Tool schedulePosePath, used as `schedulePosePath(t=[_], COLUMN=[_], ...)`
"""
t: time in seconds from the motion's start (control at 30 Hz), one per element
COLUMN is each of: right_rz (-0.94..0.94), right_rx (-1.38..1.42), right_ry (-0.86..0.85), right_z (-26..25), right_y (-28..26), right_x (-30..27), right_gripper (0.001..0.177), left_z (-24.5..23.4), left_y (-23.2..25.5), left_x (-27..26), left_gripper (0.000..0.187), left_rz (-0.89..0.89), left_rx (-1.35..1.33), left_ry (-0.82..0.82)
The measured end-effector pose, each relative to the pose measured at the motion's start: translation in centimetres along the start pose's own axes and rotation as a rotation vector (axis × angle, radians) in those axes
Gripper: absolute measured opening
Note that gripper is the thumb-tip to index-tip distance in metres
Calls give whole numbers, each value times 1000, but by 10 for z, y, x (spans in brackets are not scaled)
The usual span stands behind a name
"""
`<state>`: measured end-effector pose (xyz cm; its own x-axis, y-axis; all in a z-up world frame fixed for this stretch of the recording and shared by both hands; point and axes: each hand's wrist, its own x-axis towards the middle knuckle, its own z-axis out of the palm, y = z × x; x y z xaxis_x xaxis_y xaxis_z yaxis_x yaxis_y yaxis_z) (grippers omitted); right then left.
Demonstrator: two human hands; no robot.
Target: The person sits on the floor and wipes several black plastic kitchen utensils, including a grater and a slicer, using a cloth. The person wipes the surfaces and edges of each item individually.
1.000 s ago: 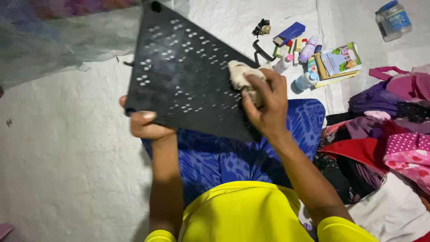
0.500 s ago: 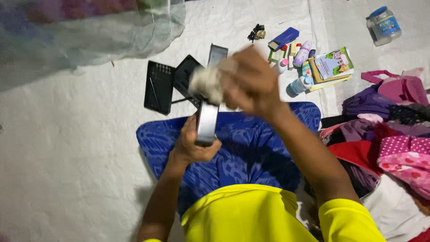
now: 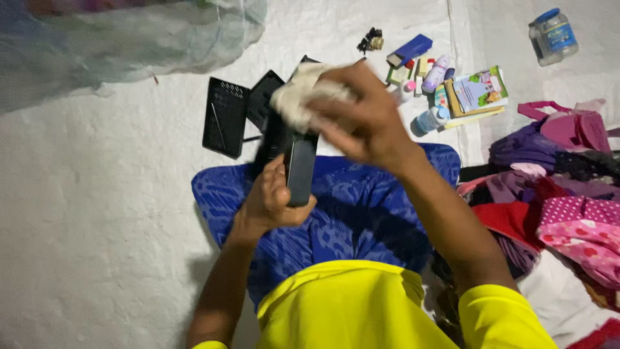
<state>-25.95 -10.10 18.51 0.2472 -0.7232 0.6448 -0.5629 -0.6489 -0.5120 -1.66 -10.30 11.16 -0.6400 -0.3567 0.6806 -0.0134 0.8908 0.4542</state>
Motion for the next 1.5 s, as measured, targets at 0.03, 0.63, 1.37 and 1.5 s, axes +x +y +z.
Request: schedulePosePath(t=[0.03,0.63,1.37,1.5], right_rz=[18,163,1133,1166], right_rx=[-16,-123,962,980], right_ry=[-53,-16,314,433], right_z=[-2,-10,39,43], right_y=[-7,-7,26,42], right_x=[-1,-17,-78,-113], right_gripper=[20,30,78,80], left_z=[-2,-15,-23,-54], left_y=[-1,11,19,26], left_x=[-2,39,55,29], left_gripper=[31,19,18,34], left_rz=[-23,156,141,-256], left_rx=[25,397,432,357], left_ry=[-48,-443,-780,-418])
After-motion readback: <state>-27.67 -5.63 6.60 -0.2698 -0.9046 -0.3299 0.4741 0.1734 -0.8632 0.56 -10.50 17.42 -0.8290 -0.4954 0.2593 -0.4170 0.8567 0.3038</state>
